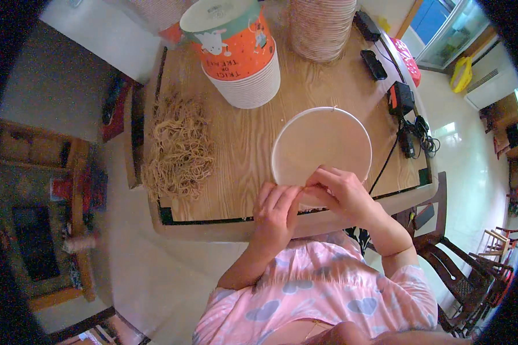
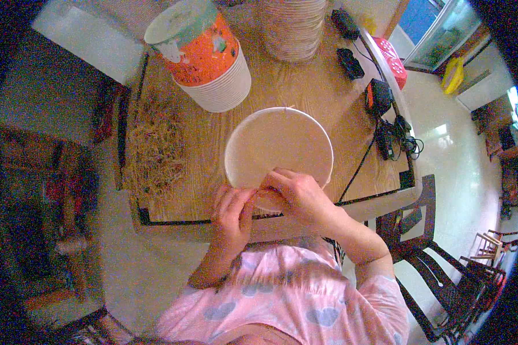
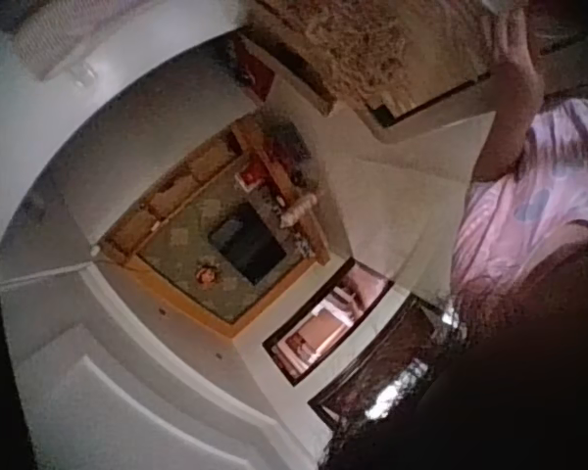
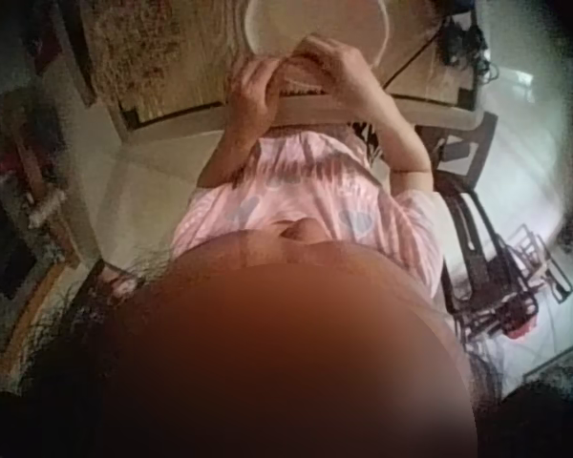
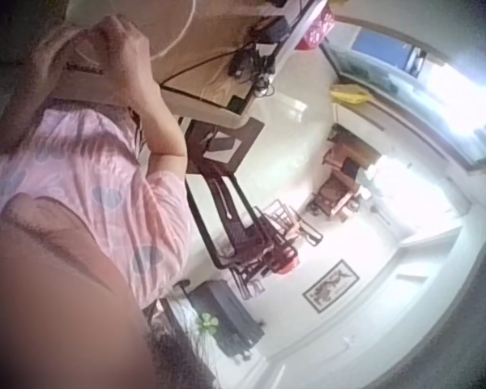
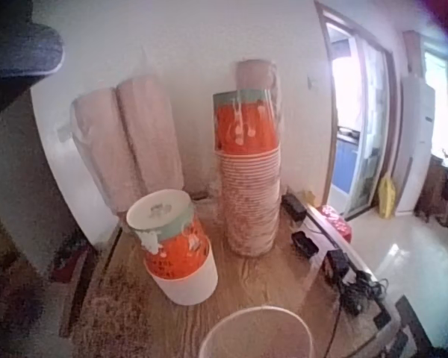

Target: Tying string handles onto paper buckets.

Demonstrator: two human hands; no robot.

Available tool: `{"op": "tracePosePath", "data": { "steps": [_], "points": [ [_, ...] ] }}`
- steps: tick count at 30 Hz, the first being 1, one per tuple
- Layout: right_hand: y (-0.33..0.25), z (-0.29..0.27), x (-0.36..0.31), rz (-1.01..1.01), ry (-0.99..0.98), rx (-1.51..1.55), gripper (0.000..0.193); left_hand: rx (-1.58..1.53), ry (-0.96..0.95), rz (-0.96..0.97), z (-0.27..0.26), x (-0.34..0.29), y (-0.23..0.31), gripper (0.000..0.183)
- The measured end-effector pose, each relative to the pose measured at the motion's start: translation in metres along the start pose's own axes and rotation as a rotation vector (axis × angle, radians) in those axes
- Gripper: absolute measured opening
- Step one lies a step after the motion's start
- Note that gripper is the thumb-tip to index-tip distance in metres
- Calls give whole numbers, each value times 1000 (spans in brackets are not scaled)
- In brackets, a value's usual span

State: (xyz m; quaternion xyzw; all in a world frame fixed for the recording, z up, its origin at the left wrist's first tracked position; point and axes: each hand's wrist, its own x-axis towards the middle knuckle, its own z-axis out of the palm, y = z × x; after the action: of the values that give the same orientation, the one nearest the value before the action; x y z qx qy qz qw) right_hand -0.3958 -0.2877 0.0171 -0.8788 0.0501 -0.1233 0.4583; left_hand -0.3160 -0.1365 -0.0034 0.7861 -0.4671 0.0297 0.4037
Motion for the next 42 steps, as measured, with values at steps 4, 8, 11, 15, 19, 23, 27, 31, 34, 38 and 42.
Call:
{"op": "tracePosePath", "data": {
  "steps": [4,8,11,15,19,23,27,31,34,38,42],
  "points": [
    [0,2,-1,-7,-16,9,8,-39,10,-24,2,1,-1,10],
    [-1,1,-2,12,9,39,7,-93,20,-35,4,1,-3,9],
    [1,0,-3,22,13,54,7,-123,22,-45,5,1,-3,11],
    [0,-1,-2,36,-3,58,7,-120,51,-13,6,2,-6,15],
    [0,-3,0,36,3,77,8,-100,43,8,6,0,-8,18],
    [0,-17,0,-63,-132,-237,10,-114,24,0,0,0,-9,22],
    [1,-23,1,-106,-125,-257,6,-112,-65,36,-5,4,-7,28],
    [1,-22,1,-76,-97,-185,6,-82,-80,-14,-6,6,0,32],
    [5,-15,0,-99,-85,-168,7,-96,-42,-34,-1,5,1,31],
    [6,-7,-1,-112,-128,-170,15,-128,21,-6,7,2,-2,27],
    [6,-8,-1,-90,-144,-148,15,-142,65,-23,9,-1,-3,19]
  ]
}}
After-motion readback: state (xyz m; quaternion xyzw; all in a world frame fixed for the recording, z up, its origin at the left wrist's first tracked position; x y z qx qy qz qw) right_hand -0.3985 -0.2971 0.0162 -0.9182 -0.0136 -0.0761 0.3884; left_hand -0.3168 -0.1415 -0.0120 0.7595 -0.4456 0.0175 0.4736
